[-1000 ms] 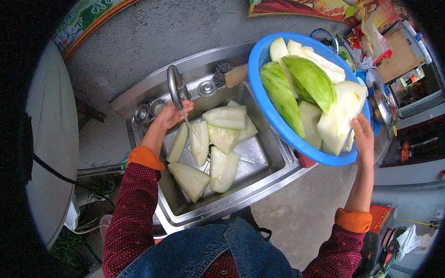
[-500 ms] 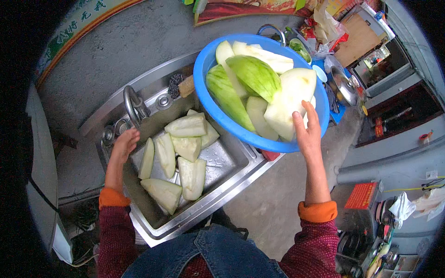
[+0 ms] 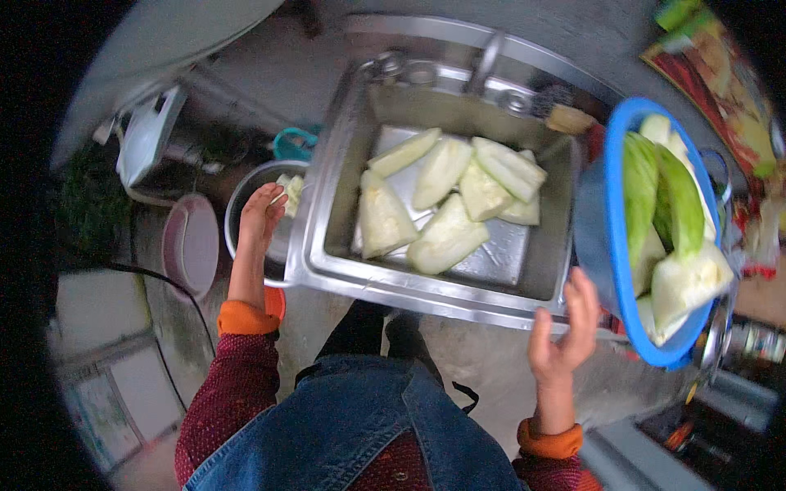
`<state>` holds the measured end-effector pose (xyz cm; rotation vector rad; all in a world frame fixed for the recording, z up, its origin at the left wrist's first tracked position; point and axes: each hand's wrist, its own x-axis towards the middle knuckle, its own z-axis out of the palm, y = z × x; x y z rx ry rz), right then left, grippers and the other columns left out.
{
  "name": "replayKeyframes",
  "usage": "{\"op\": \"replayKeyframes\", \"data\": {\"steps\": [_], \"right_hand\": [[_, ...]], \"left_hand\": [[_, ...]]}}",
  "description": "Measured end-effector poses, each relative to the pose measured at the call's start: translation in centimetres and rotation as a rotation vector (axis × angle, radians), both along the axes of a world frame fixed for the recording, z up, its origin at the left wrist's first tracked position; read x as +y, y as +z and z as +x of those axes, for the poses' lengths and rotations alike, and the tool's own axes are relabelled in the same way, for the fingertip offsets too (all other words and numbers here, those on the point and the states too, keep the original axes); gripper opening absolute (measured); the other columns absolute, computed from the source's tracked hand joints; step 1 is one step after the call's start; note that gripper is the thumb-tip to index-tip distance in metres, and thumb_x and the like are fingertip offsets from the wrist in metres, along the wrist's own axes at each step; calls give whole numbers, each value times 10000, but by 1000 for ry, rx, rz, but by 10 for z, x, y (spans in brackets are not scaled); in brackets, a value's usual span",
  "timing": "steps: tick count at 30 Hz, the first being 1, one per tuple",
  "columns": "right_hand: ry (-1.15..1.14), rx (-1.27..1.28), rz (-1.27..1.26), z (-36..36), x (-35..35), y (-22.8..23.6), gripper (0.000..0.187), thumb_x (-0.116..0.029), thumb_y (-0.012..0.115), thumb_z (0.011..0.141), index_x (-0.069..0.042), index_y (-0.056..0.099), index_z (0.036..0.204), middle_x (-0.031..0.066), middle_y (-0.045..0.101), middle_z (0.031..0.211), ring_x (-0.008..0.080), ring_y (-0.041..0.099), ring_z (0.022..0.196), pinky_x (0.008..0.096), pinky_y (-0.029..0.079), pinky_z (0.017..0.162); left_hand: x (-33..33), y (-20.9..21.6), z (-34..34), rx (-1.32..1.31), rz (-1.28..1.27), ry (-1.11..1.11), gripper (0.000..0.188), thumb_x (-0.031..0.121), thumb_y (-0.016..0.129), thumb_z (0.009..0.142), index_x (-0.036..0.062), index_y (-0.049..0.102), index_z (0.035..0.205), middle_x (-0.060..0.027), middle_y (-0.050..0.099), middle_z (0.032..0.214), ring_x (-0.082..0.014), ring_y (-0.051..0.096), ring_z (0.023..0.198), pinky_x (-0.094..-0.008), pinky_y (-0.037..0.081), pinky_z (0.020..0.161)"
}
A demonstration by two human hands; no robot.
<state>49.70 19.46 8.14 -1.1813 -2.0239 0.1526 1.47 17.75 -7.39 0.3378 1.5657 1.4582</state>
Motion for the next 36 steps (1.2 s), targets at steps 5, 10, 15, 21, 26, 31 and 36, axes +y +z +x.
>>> {"op": "replayKeyframes", "data": {"steps": [5, 10, 15, 21, 26, 31, 36], "right_hand": [[247, 4, -209, -64, -13, -28, 363, -17, 628, 718, 26, 551, 1070, 200, 546, 1160, 341, 525, 1085, 409, 393, 949], [438, 77, -326, -138, -22, -43, 341, -3, 631, 714, 23, 568, 1048, 174, 561, 1147, 324, 539, 1062, 393, 407, 933], [594, 120, -438, -232, -45, -55, 313, -11, 628, 722, 0, 583, 1031, 162, 576, 1116, 314, 557, 1032, 382, 442, 889], [707, 56, -527, -371, -100, -85, 293, -45, 632, 745, 3, 586, 1030, 166, 579, 1109, 320, 575, 995, 377, 465, 863], [713, -23, -703, -490, -125, -149, 409, -122, 627, 779, -19, 520, 1160, 180, 522, 1200, 344, 502, 1100, 375, 410, 933], [598, -116, -742, -567, -112, -259, 471, -177, 622, 789, -4, 482, 1203, 206, 501, 1213, 365, 471, 1124, 394, 380, 960], [453, -380, -863, -593, -76, -366, 577, -256, 619, 791, 10, 415, 1260, 228, 471, 1237, 374, 455, 1135, 409, 368, 967]], "left_hand": [[-92, -16, -44, -26, -107, 320, 275, 225, 511, 905, 93, 519, 1146, -44, 597, 1064, -169, 594, 899, -274, 464, 723], [-161, -23, -69, -67, -146, 372, 241, 195, 508, 894, 94, 527, 1112, -43, 599, 1053, -164, 592, 914, -279, 464, 712], [-214, -33, -104, -91, -195, 448, 210, 222, 488, 904, 102, 542, 1068, -12, 605, 1015, -152, 592, 878, -247, 424, 651], [-250, -77, -184, -213, -156, 360, 154, 189, 494, 912, 105, 547, 1030, -21, 603, 969, -136, 578, 837, -248, 433, 666], [-248, -121, -238, -194, -271, 195, 212, 203, 525, 904, 98, 557, 1085, -20, 601, 1035, -95, 554, 849, -247, 404, 706], [-227, -190, -265, -141, -273, 74, 269, 138, 528, 882, 76, 554, 1143, -1, 589, 1049, -104, 532, 942, -234, 406, 776], [-203, -274, -282, 109, -284, -31, 363, 135, 555, 854, 2, 510, 1189, -84, 567, 1133, -214, 526, 1049, -269, 402, 892]]}}
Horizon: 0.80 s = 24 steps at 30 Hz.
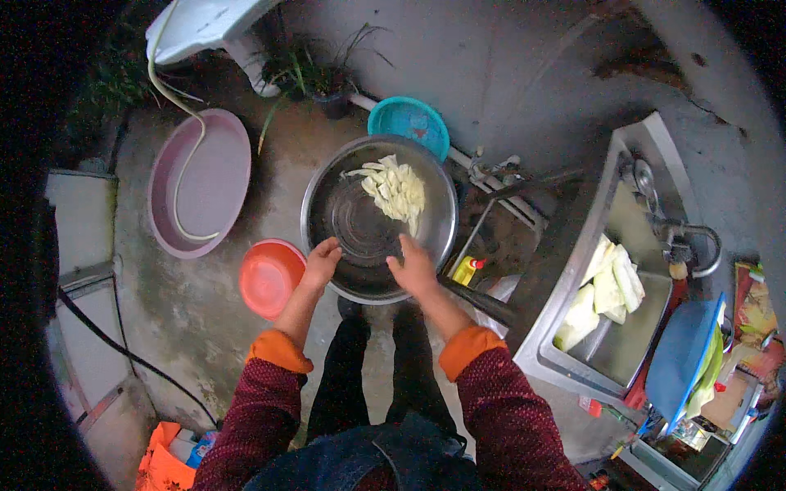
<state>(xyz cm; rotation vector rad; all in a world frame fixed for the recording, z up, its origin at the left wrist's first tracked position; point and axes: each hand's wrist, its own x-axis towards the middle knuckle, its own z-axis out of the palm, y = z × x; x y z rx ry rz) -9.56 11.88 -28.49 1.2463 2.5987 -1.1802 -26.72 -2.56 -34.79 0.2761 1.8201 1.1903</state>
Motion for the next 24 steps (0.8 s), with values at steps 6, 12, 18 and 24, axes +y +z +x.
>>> {"op": "replayKeyframes", "data": {"steps": [6, 12, 18, 24], "right_hand": [[108, -253, 109, -33, 78, -109, 720, -345, 638, 762, -55, 321, 1341, 213, 325, 1361, 420, 369, 1189, 454, 360, 969], [209, -173, 301, -88, 146, -198, 771, -381, 664, 726, -90, 314, 1348, 184, 331, 1356, 382, 372, 1199, 494, 363, 950], [338, -67, 454, -127, 179, -271, 757, -406, 664, 719, -116, 333, 1335, 150, 397, 1297, 346, 399, 1180, 498, 374, 924], [348, -225, 426, -112, 178, -313, 654, -459, 614, 737, -173, 395, 1283, 114, 493, 1131, 309, 477, 1088, 493, 407, 862]], "left_hand": [[49, -51, -31, 600, -215, -349, 614, 164, 682, 714, 36, 428, 1259, -173, 441, 1263, -368, 442, 1134, -436, 399, 935], [127, -121, -60, 964, -359, -631, 768, 172, 736, 665, 126, 343, 1322, -103, 338, 1357, -303, 344, 1238, -467, 354, 972], [189, -202, -78, 1113, -286, -708, 919, 167, 781, 573, 146, 286, 1347, -56, 324, 1387, -304, 297, 1290, -497, 343, 983], [208, -242, -51, 1199, -335, -833, 587, 154, 658, 699, 120, 431, 1239, -43, 413, 1284, -252, 376, 1207, -494, 353, 942]]}}
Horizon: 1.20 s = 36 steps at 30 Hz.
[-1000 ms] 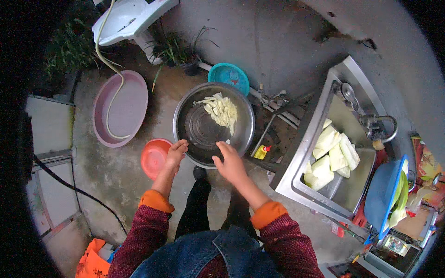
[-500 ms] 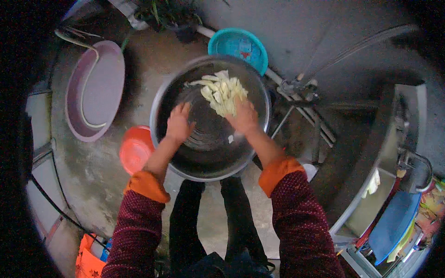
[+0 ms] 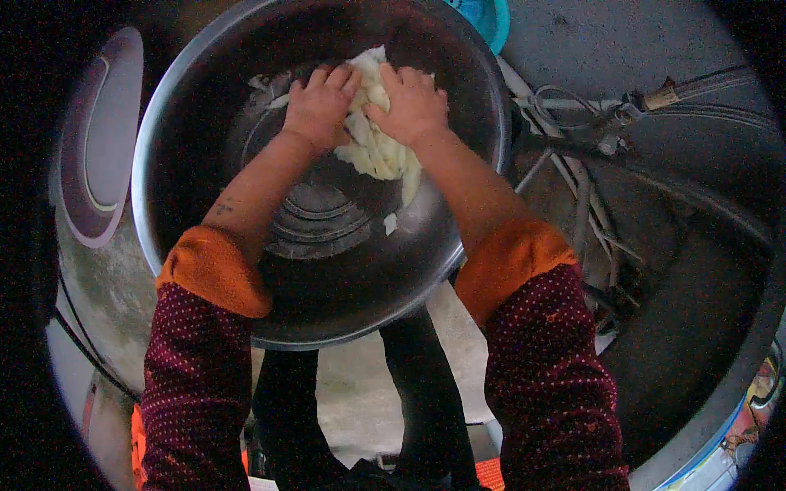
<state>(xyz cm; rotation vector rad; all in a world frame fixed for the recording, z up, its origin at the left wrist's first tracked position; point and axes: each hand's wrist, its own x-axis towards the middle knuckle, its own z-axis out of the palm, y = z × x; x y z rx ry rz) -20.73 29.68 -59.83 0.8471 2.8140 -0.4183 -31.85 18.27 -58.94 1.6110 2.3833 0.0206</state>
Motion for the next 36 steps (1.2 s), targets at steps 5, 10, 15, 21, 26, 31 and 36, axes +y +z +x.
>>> {"op": "replayKeyframes", "data": {"steps": [5, 10, 15, 21, 26, 31, 36], "right_hand": [[-81, -180, -230, 52, -14, -10, 648, -480, 597, 750, -134, 436, 1273, 154, 495, 1171, 344, 493, 1077, 443, 415, 885], [-137, -232, -445, 107, -36, -19, 611, -439, 620, 756, -110, 459, 1246, 185, 503, 1144, 364, 499, 1060, 423, 417, 893], [-272, -251, -552, 125, -61, -19, 597, -419, 642, 744, -86, 492, 1216, 188, 524, 1141, 355, 509, 1064, 413, 427, 887], [-495, -253, -793, 135, -76, -25, 637, -440, 636, 762, -71, 454, 1247, 181, 574, 1076, 304, 557, 1015, 353, 426, 880], [-526, -352, -939, 139, -84, -31, 599, -430, 631, 759, -37, 510, 1195, 192, 579, 1125, 293, 560, 1050, 364, 434, 889], [-390, -448, -966, 137, -76, -6, 637, -443, 636, 767, -28, 484, 1226, 166, 581, 1129, 233, 561, 1025, 330, 437, 867], [-390, -461, -896, 134, -88, 8, 721, -458, 641, 753, -19, 429, 1284, 195, 525, 1218, 275, 516, 1123, 350, 412, 926]], "left_hand": [[-22, -4, 49, -70, -188, -34, 541, 141, 622, 717, 126, 442, 1227, -17, 441, 1139, -209, 438, 1046, -439, 413, 817], [-68, -1, 104, -185, -217, 104, 575, 117, 623, 718, 140, 409, 1251, -7, 431, 1138, -204, 440, 1037, -426, 426, 751], [-107, 3, 139, -446, -331, 345, 846, 138, 740, 627, 136, 288, 1342, -66, 400, 1194, -289, 422, 1088, -485, 448, 774], [-136, -23, 177, -862, -195, 719, 844, 162, 762, 605, 93, 308, 1313, -140, 403, 1188, -347, 402, 1120, -478, 425, 871], [-140, -44, 185, -1581, 248, 995, 809, 140, 746, 698, 98, 275, 1354, -130, 469, 1215, -262, 507, 1040, -373, 433, 879], [-139, -15, 176, -1763, 7, 1435, 681, 203, 655, 803, 172, 264, 1360, -74, 472, 1223, -234, 490, 1072, -419, 440, 837], [-133, 3, 181, -1762, -76, 1646, 608, 325, 599, 844, 227, 274, 1348, -46, 467, 1231, -238, 485, 1087, -445, 444, 806]]}}
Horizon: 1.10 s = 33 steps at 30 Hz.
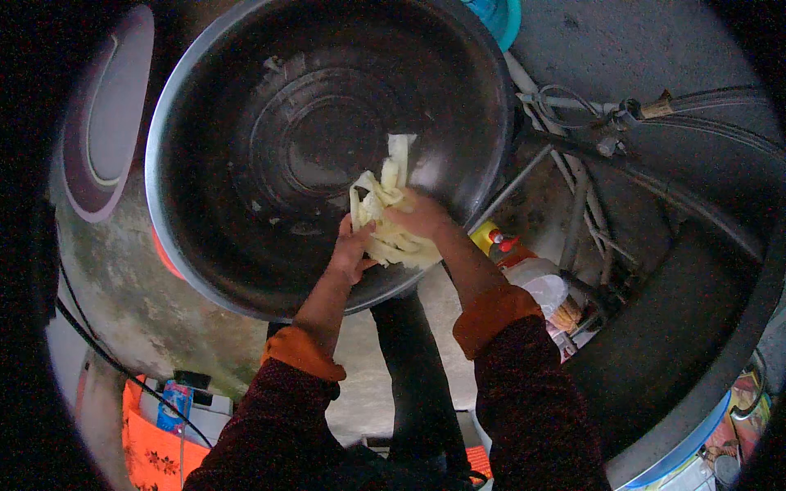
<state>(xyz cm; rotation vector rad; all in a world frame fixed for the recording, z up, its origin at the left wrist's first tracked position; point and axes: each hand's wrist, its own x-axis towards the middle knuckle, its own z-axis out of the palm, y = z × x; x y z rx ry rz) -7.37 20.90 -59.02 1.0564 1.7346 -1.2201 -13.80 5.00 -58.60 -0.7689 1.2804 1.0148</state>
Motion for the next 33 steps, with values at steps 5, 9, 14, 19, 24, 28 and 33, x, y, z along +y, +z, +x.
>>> {"op": "replayKeyframes", "data": {"steps": [5, 9, 14, 19, 24, 28, 33], "right_hand": [[-166, 62, -17, 2, -20, -6, 743, -469, 620, 770, -30, 386, 1322, 222, 498, 1242, 320, 490, 1151, 353, 386, 953], [-330, 34, 81, -2, -47, -10, 742, -494, 582, 785, -29, 381, 1327, 236, 452, 1288, 293, 434, 1216, 338, 344, 993], [-478, 96, 256, -10, -73, -1, 670, -467, 560, 803, -20, 433, 1286, 230, 486, 1257, 302, 458, 1191, 338, 355, 979], [-519, 272, 311, -21, -78, 40, 589, -407, 554, 829, -25, 459, 1268, 211, 520, 1222, 303, 499, 1142, 331, 381, 945], [-613, 469, 374, -44, -75, 109, 525, -328, 588, 836, -35, 475, 1257, 199, 549, 1184, 287, 535, 1092, 324, 405, 911], [-661, 590, 506, -66, -73, 181, 519, -363, 605, 806, -83, 505, 1231, 208, 590, 1073, 346, 590, 949, 382, 464, 812], [-784, 730, 585, -77, -63, 291, 492, -379, 607, 802, -99, 528, 1198, 179, 598, 1045, 338, 597, 925, 387, 478, 780]], "left_hand": [[2, -17, 15, -27, 113, 251, 571, 441, 534, 867, 208, 302, 1334, -63, 456, 1246, -246, 480, 1098, -433, 456, 810], [11, -42, 23, -21, 16, 472, 457, 421, 498, 895, 149, 429, 1255, -45, 515, 1181, -199, 528, 1005, -367, 440, 822], [10, -38, 21, 93, 105, 576, 469, 432, 479, 900, 105, 464, 1236, -52, 547, 1123, -197, 535, 979, -336, 445, 823], [12, 12, 2, 185, 84, 542, 459, 395, 460, 921, 84, 447, 1258, -57, 541, 1139, -190, 533, 992, -324, 440, 845], [23, 82, -26, 285, 250, 539, 404, 290, 419, 954, 70, 414, 1293, -65, 524, 1192, -183, 524, 1034, -314, 431, 879], [30, 157, -47, 327, 311, 545, 387, 264, 448, 941, 70, 431, 1275, -67, 535, 1174, -182, 531, 1025, -315, 436, 880], [44, 269, -70, 455, 480, 362, 384, 280, 426, 947, 74, 426, 1270, -69, 539, 1164, -181, 532, 1025, -320, 432, 885]]}}
